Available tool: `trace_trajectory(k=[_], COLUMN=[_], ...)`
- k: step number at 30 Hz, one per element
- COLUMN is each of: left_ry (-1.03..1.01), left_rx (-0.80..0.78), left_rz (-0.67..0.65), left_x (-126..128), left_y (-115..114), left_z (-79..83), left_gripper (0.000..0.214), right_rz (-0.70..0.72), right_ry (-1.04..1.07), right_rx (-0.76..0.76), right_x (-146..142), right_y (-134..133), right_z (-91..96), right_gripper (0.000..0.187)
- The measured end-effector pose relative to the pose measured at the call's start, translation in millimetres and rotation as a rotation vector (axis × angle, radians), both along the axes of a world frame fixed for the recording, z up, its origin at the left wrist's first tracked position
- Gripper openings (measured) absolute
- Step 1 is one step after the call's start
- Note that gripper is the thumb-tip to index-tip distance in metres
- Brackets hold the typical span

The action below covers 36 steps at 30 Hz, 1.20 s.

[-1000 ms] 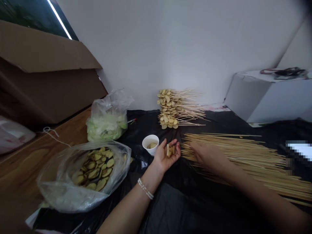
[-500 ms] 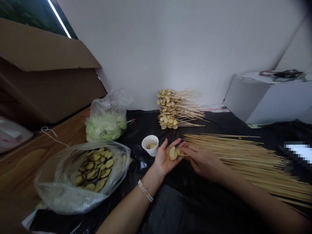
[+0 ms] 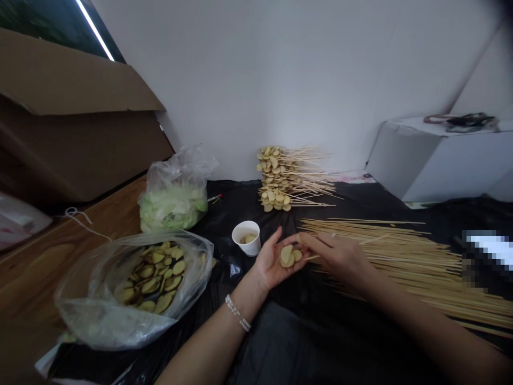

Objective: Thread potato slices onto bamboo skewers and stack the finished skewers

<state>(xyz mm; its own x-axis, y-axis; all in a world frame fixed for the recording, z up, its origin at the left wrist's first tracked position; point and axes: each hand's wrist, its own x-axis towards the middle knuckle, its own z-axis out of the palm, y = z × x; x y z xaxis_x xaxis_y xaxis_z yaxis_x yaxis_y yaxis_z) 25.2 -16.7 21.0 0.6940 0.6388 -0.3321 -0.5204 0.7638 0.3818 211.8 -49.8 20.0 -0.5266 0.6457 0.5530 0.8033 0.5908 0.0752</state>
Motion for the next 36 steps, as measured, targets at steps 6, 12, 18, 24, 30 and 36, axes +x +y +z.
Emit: trace_trajectory(k=[6, 12, 18, 24, 30, 36], left_ry=[0.152, 0.189, 0.153, 0.136, 0.13, 0.138], left_rx=[0.0, 0.039, 0.062, 0.098, 0.089, 0.104], left_rz=[-0.008, 0.143, 0.196, 0.218, 0.268, 0.28], left_x=[3, 5, 1, 2, 2, 2], left_y=[-5, -3, 1, -2, -1, 0], left_z=[-6.9, -9.1, -5.6, -3.6, -4.5, -6.4], left_gripper=[0.021, 0.01, 0.009, 0.019, 0.026, 0.026], right_rz=[0.02, 0.012, -0.073, -0.163, -0.213, -0.225], right_ry=[-0.059, -0.015, 0.048, 0.07, 0.075, -0.001], right_rx=[0.101, 0.048, 0.041, 0.086, 0.098, -0.029], right_x=[-3, -7, -10, -10, -8, -5], right_y=[-2, -2, -2, -1, 1, 3], right_z=[0.2, -1.7, 1.9, -1.5, -1.2, -4.5], right_gripper=[0.034, 0.038, 0.047, 0.032, 0.025, 0.038])
